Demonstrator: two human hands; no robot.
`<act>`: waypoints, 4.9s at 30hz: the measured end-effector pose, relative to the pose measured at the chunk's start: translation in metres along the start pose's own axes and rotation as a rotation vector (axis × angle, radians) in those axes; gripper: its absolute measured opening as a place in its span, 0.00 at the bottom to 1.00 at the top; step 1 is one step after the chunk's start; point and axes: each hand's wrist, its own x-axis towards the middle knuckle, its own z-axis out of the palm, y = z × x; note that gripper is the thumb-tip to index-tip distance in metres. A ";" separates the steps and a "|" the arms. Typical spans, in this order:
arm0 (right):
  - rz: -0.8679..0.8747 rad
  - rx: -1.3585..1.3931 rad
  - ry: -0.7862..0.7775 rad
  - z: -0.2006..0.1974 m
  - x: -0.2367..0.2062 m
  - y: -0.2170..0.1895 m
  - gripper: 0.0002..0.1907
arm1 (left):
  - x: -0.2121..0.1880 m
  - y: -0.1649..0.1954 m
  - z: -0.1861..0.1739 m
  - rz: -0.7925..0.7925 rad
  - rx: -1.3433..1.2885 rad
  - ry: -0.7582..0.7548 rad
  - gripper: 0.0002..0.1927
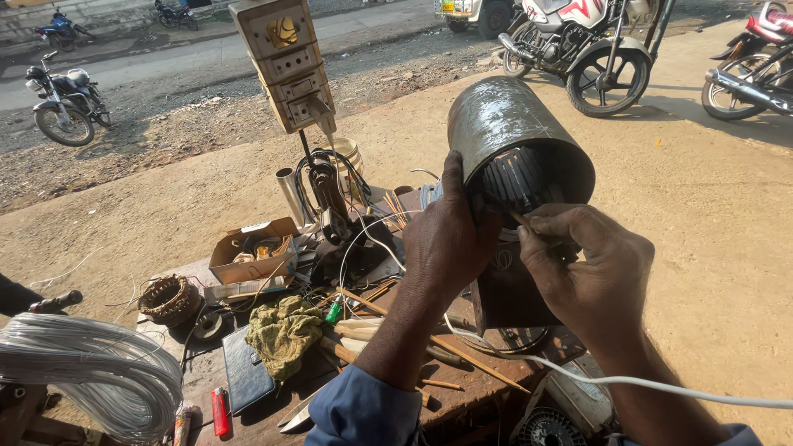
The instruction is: The person winds a length of thin wire around a cylindrical metal core mounted on a workbench. They use both hands to guide and pack the wire into tight, even layers, occasionally using pliers to adjust or secure the wire. The process is repeated with multiple lengths of wire.
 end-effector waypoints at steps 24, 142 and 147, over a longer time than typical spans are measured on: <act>-0.105 -0.144 -0.083 0.014 0.002 -0.002 0.08 | 0.010 -0.037 -0.026 0.113 -0.393 -0.274 0.45; 0.949 0.182 -0.753 -0.049 0.074 0.151 0.30 | 0.058 -0.149 -0.002 0.283 -0.312 -0.018 0.44; 0.998 0.229 -0.742 -0.046 0.075 0.145 0.31 | 0.075 -0.138 0.023 0.214 -0.431 -0.181 0.37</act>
